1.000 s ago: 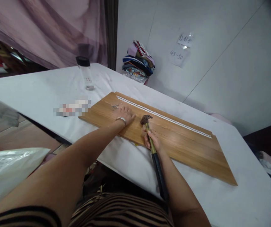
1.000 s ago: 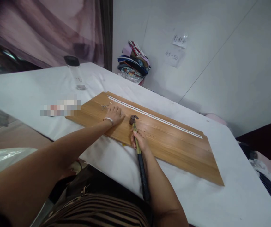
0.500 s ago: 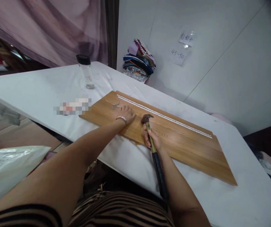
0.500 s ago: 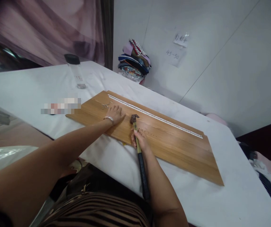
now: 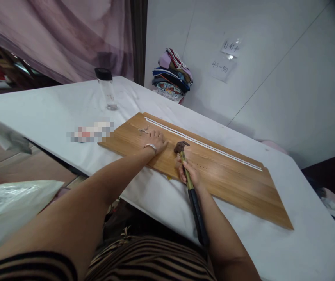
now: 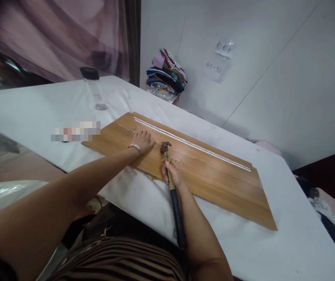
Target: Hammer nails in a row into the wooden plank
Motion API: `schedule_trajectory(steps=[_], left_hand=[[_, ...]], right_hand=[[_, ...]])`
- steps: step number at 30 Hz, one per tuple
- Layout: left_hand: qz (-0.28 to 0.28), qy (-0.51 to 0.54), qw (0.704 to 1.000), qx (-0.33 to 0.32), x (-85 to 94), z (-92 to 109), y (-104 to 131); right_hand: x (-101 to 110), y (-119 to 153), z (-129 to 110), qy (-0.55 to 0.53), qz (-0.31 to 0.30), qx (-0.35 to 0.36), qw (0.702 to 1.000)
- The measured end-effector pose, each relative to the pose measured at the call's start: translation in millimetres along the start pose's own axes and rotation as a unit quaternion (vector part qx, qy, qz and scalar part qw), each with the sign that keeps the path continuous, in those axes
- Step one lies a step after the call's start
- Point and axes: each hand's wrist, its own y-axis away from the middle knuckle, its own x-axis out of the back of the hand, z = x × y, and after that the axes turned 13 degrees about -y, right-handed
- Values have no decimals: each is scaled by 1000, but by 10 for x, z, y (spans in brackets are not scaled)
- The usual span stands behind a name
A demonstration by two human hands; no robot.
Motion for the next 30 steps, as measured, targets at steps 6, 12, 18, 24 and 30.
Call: schedule_trajectory(steps=[6, 12, 18, 24, 30], left_hand=[[0, 10, 1000, 1, -8, 1, -5], [-1, 11, 1000, 1, -3, 1, -1], [-2, 11, 1000, -1, 3, -2, -1], [-2, 8, 1000, 4, -11, 1, -6], [-1, 7, 1000, -1, -7, 1, -6]], right_hand=[[-13, -1, -13, -7, 9, -1, 1000], [4, -9, 7, 1, 4, 3, 1000], [11, -3, 9, 3, 1, 6, 1000], [21, -3, 7, 8, -3, 9, 1000], [36, -13, 25, 11, -4, 2, 1000]])
